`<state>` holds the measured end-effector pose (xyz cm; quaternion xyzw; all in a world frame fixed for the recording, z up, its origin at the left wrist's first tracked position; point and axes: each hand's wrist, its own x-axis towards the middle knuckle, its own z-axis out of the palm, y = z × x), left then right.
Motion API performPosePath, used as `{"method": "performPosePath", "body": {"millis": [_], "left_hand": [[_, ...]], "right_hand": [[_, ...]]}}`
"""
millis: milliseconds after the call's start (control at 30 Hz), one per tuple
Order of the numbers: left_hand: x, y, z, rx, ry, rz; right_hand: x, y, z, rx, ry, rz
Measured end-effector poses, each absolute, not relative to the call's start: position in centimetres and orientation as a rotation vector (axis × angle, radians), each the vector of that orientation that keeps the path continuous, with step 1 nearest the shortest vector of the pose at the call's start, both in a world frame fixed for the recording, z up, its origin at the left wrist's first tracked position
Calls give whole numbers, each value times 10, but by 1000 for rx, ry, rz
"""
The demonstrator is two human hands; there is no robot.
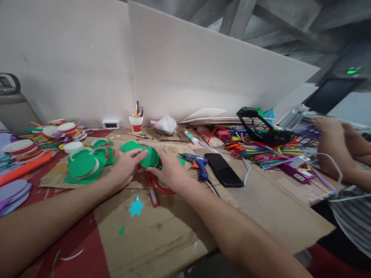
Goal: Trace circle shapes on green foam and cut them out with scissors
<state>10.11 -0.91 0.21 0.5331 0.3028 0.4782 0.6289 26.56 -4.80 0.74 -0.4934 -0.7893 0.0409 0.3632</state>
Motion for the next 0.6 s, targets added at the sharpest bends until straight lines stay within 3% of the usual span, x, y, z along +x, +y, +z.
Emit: {"method": "performPosePath", "body": {"millis": [200, 600], "left_hand": [[104, -6, 4, 877, 414, 996], [100, -9, 6, 867, 374, 878]], "right_hand": [[266, -48, 12, -1222, -1968, 173], [264, -55, 19, -1224, -1932, 199]]}}
